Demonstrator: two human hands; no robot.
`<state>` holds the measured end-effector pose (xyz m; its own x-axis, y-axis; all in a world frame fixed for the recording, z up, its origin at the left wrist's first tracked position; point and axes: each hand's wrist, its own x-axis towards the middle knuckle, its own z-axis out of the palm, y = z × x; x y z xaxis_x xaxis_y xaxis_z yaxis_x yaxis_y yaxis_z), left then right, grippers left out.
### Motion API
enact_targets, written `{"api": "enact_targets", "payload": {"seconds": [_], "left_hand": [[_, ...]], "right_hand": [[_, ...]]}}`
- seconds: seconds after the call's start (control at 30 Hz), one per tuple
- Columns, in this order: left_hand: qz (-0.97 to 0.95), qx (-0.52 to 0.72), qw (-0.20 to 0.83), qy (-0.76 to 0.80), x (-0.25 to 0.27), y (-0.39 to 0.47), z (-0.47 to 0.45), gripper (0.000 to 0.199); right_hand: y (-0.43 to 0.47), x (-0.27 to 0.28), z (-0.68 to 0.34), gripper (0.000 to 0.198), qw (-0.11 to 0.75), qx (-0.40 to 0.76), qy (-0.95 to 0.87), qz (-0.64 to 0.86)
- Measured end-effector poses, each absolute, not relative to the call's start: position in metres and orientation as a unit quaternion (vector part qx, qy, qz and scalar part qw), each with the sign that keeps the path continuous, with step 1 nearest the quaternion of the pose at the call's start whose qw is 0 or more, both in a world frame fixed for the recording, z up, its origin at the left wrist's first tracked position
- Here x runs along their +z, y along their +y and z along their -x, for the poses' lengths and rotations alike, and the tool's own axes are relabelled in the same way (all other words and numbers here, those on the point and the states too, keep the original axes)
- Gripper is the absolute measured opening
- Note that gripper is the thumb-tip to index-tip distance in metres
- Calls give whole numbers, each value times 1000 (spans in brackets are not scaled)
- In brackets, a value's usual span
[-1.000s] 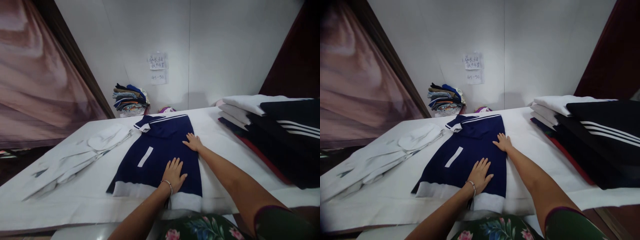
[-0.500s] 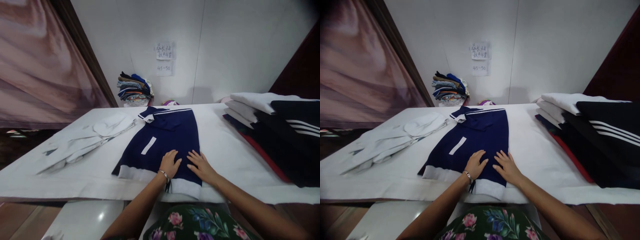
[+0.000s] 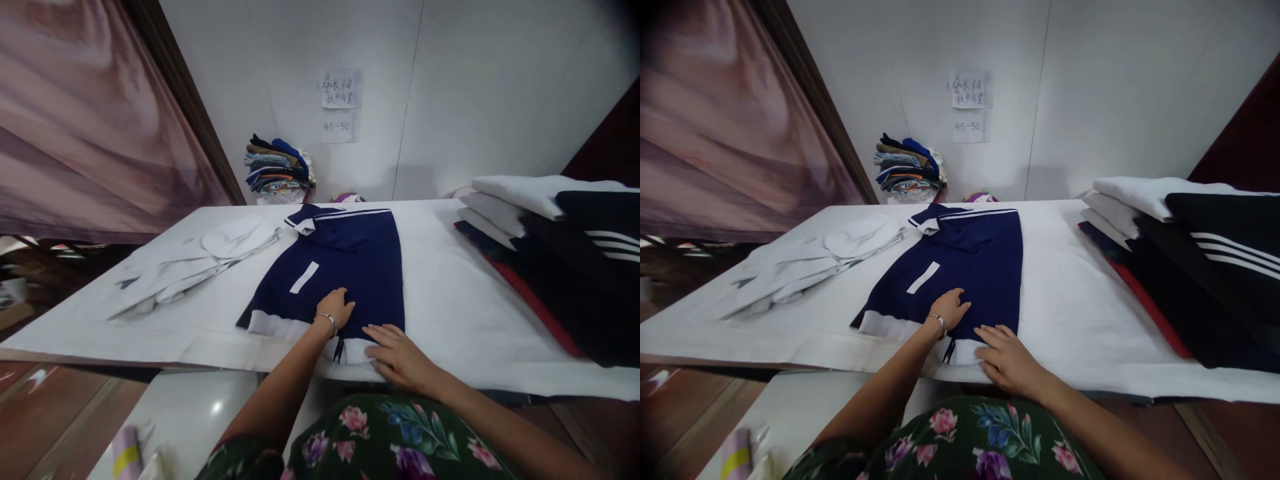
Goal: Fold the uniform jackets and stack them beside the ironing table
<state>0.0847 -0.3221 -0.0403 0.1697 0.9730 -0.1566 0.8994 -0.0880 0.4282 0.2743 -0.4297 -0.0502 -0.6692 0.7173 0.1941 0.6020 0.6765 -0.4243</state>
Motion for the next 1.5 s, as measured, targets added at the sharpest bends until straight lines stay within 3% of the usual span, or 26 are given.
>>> {"api": "enact_targets", "payload": {"seconds": [0.23, 0.47, 0.6, 0.7, 0.93, 1.13, 1.3, 1.5], "left_hand": [[-726, 165, 216, 632, -20, -310, -83, 29], [-747, 82, 164, 639, -41, -315, -78, 28], [-755, 65, 157, 633, -37, -316, -77, 30], [-755, 77, 162, 631, -24, -300, -77, 34], [-550, 239, 439, 669, -15, -211, -96, 21], [-394, 319, 551, 663, -30, -158, -119, 38], [-287, 389, 601, 636, -44, -133, -127, 42], [-239, 440, 614, 610, -52, -105, -124, 30]], "right_hand": [[-422, -47, -259, 28, 302, 221, -826, 422], [-425, -38, -253, 28, 163, 227, -876, 393], [-420, -30, -262, 43, 197, 268, -861, 386], [-408, -32, -265, 53, 225, 237, -849, 415], [-391, -48, -255, 76, 76, 239, -861, 442], [-379, -37, -263, 67, 128, 317, -825, 450], [-320, -34, -272, 64, 195, 217, -800, 525], [-241, -40, -267, 64, 145, 136, -776, 599]]}}
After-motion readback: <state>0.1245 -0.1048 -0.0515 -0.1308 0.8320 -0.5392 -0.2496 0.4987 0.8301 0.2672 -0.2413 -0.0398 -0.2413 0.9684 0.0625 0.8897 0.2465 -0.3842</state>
